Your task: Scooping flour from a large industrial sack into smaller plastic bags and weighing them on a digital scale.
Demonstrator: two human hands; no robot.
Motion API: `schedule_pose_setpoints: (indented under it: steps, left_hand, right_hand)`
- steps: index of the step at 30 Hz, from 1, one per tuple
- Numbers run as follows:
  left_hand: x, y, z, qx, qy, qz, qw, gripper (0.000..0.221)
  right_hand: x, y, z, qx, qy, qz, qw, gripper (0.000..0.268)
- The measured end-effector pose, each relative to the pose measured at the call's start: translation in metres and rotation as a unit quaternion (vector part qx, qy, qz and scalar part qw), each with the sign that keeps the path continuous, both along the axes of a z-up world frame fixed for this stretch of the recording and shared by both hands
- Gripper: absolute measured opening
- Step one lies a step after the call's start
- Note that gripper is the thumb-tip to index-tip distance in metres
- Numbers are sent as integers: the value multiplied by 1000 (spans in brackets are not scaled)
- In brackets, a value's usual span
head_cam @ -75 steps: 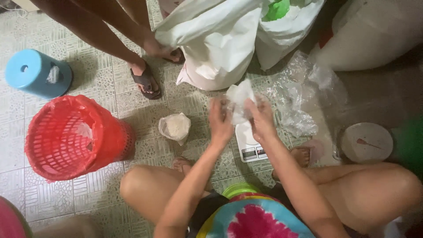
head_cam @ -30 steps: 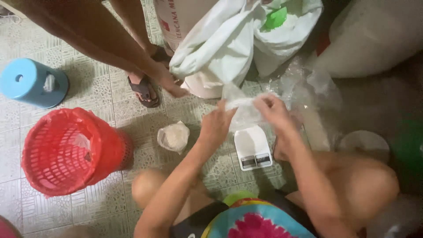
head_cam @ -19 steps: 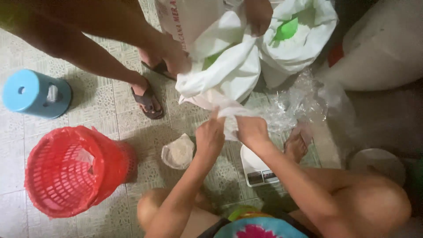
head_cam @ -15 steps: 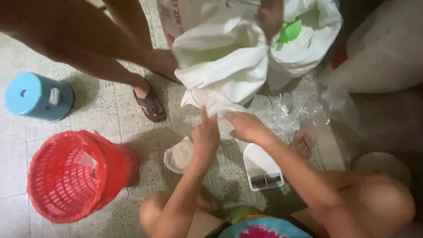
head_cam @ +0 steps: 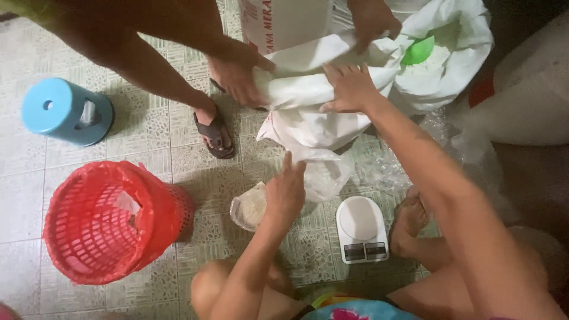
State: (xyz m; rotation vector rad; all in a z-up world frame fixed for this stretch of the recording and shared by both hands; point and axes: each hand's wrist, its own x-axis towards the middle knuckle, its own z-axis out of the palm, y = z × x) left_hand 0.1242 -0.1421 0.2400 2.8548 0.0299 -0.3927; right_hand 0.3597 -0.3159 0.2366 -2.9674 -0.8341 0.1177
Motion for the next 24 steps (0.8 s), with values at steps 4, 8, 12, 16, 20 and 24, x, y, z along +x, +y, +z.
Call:
schedule_pose_setpoints:
  steps: [4,8,12,16,20,24]
  left_hand:
    - [3,-8,7,11,43,-7,999,39]
    - [3,-13,9,2,50,-19,999,35]
    - [3,-12,10,12,69,-30,997,38]
    - [1,-13,13,19,53,-34,998,27]
    - [3,-14,28,-9,67,-41,997,25]
    - [-1,-17,18,-50,29,-55,997,16]
  right_hand:
    - [-10,-1,6,49,185,8,982,108]
    - [-51,-11,-40,-75,82,95,989,41]
    - [-85,-5,-13,-115,51,179,976,24]
    - [-102,-8,0,-115,313,152,930,58]
    - [-54,-10,7,0,432,82,898,48]
    - [17,-5,-87,-116,171,67,976,34]
